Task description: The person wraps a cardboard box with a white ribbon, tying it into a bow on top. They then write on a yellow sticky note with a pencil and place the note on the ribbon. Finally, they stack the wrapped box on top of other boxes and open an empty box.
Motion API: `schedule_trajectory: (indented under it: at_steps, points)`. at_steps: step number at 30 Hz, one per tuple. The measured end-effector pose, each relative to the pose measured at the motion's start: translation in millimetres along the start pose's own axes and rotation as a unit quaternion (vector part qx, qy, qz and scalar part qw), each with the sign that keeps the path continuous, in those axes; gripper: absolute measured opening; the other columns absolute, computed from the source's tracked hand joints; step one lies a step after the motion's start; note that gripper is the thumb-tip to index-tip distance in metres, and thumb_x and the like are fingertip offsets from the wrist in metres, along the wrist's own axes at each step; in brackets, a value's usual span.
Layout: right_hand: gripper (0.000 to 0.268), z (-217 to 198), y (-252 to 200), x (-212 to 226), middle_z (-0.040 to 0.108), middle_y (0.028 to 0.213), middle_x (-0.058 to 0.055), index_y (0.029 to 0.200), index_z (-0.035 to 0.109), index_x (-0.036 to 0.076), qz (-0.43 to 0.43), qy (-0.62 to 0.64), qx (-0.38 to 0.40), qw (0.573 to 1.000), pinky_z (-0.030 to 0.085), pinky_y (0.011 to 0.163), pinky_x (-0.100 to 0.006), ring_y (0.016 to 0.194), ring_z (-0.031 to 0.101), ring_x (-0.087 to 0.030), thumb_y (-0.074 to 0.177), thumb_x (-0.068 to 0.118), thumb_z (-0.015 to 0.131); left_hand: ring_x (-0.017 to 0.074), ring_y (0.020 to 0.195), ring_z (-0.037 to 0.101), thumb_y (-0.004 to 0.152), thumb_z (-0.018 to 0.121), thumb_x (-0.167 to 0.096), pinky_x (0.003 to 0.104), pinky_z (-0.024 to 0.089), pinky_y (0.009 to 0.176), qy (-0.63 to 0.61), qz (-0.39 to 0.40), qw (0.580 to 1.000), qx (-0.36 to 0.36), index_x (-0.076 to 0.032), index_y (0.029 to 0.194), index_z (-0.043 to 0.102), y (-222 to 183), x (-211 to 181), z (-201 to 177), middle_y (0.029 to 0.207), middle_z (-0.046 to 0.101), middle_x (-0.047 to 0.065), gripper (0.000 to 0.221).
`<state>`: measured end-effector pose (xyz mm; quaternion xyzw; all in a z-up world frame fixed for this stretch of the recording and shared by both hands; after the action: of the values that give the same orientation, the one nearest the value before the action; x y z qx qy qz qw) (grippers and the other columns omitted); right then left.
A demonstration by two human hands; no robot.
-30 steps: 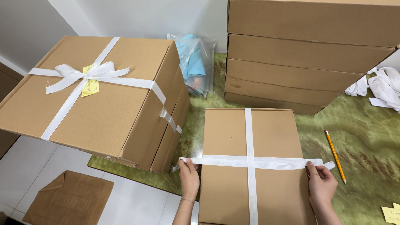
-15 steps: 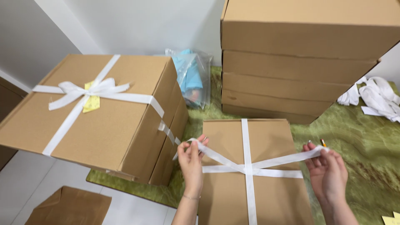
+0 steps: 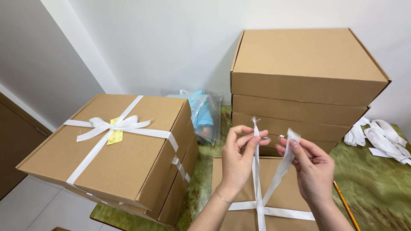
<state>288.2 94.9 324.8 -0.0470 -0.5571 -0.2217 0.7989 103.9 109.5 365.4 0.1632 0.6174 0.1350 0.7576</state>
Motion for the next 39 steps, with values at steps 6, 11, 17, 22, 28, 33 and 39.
schedule_trajectory:
  at_steps: [6,11,17,22,28,33,39]
  points:
    - [0.02,8.8,0.6,2.5,0.076,0.108,-0.03,0.113,0.068,-0.006,0.039,0.006,-0.017,0.999,0.063,0.083,-0.041,0.084,0.075,-0.035,0.102,0.01,0.064,0.021,0.091,0.082,0.104,0.06,-0.019,0.028,0.059,0.094,-0.035,-0.042,0.998,0.014,-0.012,0.115,0.046,2.5,6.2,4.5,0.113,0.082,0.015,0.019]
    - [0.013,0.8,9.4,-13.2,0.063,0.064,-0.012,0.105,0.073,-0.002,-0.047,-0.068,0.007,0.997,0.037,0.044,-0.027,0.047,0.047,-0.015,0.101,0.01,0.07,0.0197,0.074,0.073,0.107,0.06,-0.017,0.036,0.064,0.078,-0.119,-0.104,0.98,0.117,-0.006,0.116,0.045,-5.5,25.5,12.9,0.106,0.078,0.022,0.021]
    - [0.015,-16.1,-12.0,-59.6,0.058,0.068,-0.005,0.106,0.079,-0.004,0.049,-0.079,0.141,0.986,0.043,0.059,-0.025,0.06,0.047,-0.009,0.099,0.004,0.068,0.0167,0.051,0.045,0.107,0.063,-0.014,0.032,0.048,0.059,-0.094,-0.222,0.959,0.152,-0.015,0.112,0.025,-46.2,104.1,10.6,0.09,0.073,0.018,0.038]
    - [0.033,-42.1,-39.6,-96.2,0.058,0.093,-0.014,0.121,0.079,-0.012,0.192,-0.085,0.21,0.955,0.039,0.057,-0.036,0.063,0.046,-0.021,0.098,0.006,0.065,0.0115,0.05,0.046,0.105,0.068,-0.016,0.025,0.036,0.05,-0.099,-0.307,0.943,0.089,-0.015,0.113,0.03,-75.6,139.4,-6.5,0.075,0.065,0.01,0.039]
    - [0.042,-57.0,-57.2,-119.1,0.052,0.074,-0.005,0.076,0.079,-0.008,0.224,-0.102,0.173,0.954,0.027,0.057,-0.03,0.059,0.029,-0.013,0.103,0.022,0.068,0.007,0.055,0.033,0.101,0.069,-0.023,0.024,0.027,0.053,-0.049,-0.387,0.91,0.142,-0.019,0.108,0.036,-95.9,139.8,-7.3,0.082,0.072,0.007,0.034]
    - [0.038,-85.9,-51.8,-131.1,0.045,0.068,-0.004,0.07,0.062,0.002,0.196,-0.041,0.258,0.945,0.027,0.057,-0.031,0.061,0.038,-0.014,0.105,0.016,0.063,0.0031,0.058,0.028,0.089,0.067,-0.02,0.023,0.019,0.052,-0.088,-0.421,0.882,0.194,-0.02,0.111,0.048,-98.3,134.8,-21.0,0.069,0.042,-0.009,0.029]
    - [0.026,-59.2,-53.4,-82.1,0.068,0.08,0.002,0.083,0.088,0.012,0.002,-0.4,0.444,0.802,0.042,0.06,-0.027,0.062,0.058,-0.012,0.094,0.029,0.072,0.0065,0.059,0.029,0.104,0.04,-0.021,0.024,0.018,0.051,-0.031,-0.455,0.861,0.226,-0.018,0.115,0.056,-111.9,174.9,-27.9,0.073,0.038,-0.005,0.019]
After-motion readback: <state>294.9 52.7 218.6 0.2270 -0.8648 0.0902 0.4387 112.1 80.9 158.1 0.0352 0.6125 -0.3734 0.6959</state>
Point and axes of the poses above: each hand's wrist, its own y-axis towards the middle knuckle, its own z-axis out of the palm, x = y × z, the point moved 5 cm from there along y, towards the middle knuckle
